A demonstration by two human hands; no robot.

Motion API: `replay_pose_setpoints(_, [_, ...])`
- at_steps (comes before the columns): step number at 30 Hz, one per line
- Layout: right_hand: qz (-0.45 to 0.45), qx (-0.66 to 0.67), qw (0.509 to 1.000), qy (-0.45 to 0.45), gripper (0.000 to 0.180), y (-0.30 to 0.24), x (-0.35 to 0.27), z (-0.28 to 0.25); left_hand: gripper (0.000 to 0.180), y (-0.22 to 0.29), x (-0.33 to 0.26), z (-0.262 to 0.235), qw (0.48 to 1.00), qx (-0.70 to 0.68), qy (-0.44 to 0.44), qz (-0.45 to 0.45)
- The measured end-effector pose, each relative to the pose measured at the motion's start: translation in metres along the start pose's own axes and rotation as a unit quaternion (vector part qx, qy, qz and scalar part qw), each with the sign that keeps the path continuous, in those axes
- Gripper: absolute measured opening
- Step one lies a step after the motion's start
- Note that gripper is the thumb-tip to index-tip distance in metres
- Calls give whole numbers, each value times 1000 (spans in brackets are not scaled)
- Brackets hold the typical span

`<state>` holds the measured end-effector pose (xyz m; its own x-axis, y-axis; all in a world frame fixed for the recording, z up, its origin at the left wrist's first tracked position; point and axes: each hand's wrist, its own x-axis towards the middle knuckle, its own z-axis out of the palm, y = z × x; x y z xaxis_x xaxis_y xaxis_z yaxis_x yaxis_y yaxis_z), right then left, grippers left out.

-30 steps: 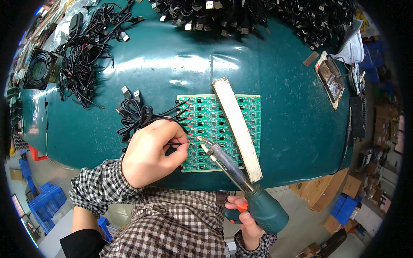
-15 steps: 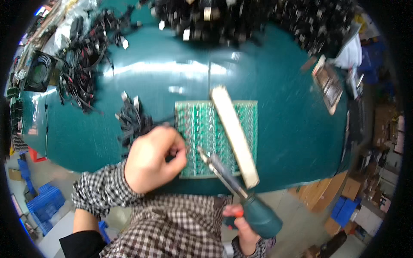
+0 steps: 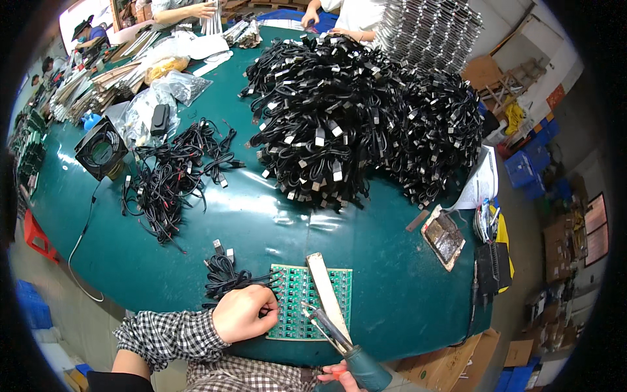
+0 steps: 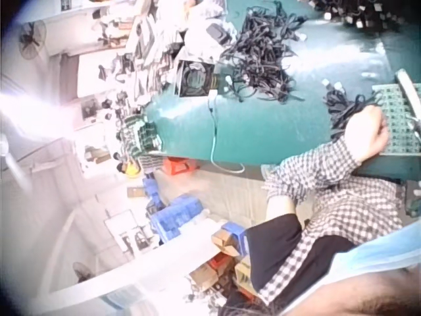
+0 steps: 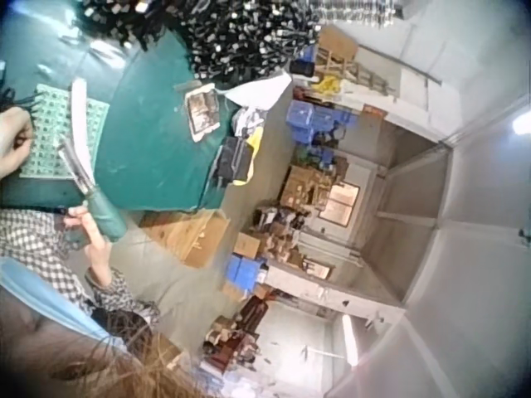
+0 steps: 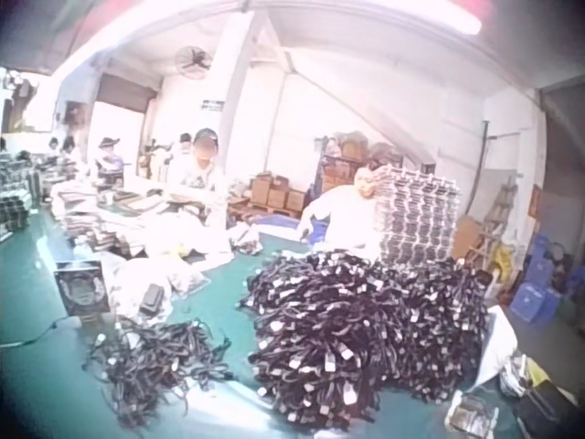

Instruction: The person solders the wire ends of cables onto a circuit board using a soldering iron.

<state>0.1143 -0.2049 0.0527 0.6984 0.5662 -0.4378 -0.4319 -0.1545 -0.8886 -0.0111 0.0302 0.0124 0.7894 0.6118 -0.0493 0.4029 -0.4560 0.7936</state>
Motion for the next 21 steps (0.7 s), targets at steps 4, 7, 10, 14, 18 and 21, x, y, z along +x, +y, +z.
replay_pose_setpoints(4, [-24,10,999,41,39,17,7,-13,10,-4,7,-5,1000,-1,3,28])
replay_pose_setpoints(7, [-36,24,999,11,36,6,7,-3,11,0,9,-7,1000,3,19,18])
replay_pose_setpoints(10, [-47,20,999,-8,41,7,10,-4,12,-3,13,-5,1000,3,12,8])
replay_pose_setpoints(14, [-35,11,999,-1,42,12,6,-9,12,-4,11,0,1000,-6,9,0])
replay_pose_setpoints(18, [-43,-17,999,5,46,15,2,-10,12,-4,6,1,1000,-24,12,-11])
replay_pose_setpoints(21, [-33,-18,999,-14,47,15,2,-14,12,0,5,2,999,-34,30,-15])
